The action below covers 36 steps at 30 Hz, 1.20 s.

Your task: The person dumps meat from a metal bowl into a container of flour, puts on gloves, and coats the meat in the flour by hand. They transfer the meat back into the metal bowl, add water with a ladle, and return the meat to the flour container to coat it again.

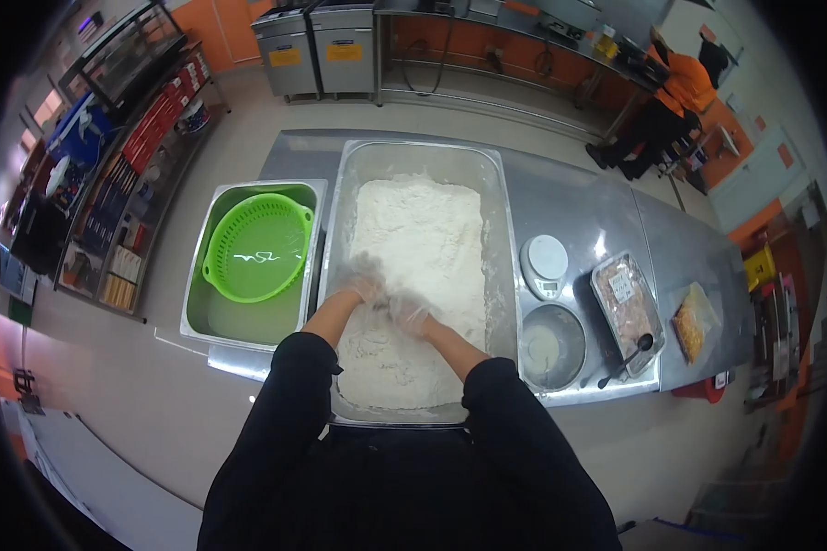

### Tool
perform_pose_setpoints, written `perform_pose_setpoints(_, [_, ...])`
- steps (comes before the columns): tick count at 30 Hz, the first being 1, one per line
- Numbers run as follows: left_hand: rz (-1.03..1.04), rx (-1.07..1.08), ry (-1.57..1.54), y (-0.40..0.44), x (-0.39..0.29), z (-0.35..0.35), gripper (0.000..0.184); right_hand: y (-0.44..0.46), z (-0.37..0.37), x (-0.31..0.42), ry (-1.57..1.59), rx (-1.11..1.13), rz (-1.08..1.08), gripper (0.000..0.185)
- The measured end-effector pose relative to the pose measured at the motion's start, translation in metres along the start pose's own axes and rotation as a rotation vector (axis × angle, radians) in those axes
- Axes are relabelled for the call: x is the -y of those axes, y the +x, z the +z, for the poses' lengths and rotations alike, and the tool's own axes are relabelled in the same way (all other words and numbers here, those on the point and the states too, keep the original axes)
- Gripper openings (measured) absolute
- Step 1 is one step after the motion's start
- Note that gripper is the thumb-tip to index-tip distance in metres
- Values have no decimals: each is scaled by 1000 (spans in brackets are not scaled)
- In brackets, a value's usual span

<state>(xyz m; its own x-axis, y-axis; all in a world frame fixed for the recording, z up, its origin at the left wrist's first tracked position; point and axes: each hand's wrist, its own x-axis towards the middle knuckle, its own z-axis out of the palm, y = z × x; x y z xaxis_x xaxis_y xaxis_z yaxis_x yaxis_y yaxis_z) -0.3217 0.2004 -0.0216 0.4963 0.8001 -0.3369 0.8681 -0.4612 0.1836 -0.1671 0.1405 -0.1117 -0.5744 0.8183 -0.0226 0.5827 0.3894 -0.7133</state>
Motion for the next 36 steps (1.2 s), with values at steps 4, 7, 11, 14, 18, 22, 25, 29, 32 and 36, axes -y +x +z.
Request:
perform_pose_setpoints(4, [108,84,322,-26,-16,38,38,-49,-50,56,18,303,-39,28])
perform_pose_setpoints(7, [239,458,208,-47,-26,22,44,-57,-81,83,-417,391,219,31])
perform_pose_setpoints(11, [180,448,99,-72,-47,50,43,-67,-36,71,-215,87,782,38])
perform_pose_setpoints(14, [41,441,-87,-80,-63,49,42,-67,-4,87,-112,168,548,39])
perform_pose_setpoints(18, [-468,242,-1121,-55,-45,152,39,-65,63,12,512,-12,562,36])
perform_pose_setpoints(22, [52,217,-1088,-76,-19,101,41,-66,-16,50,915,-22,573,36])
perform_pose_setpoints(25, [320,327,-656,-100,1,51,35,-74,-90,101,652,149,554,42])
perform_pose_setpoints(29, [200,448,-190,-116,-35,-11,34,-90,-57,66,251,284,618,46])
perform_pose_setpoints(32, [26,488,-407,-103,-49,7,38,-93,-24,86,397,208,754,41])
perform_pose_setpoints(36, [-299,520,-1009,-90,-60,93,42,-78,59,42,981,2,761,35])
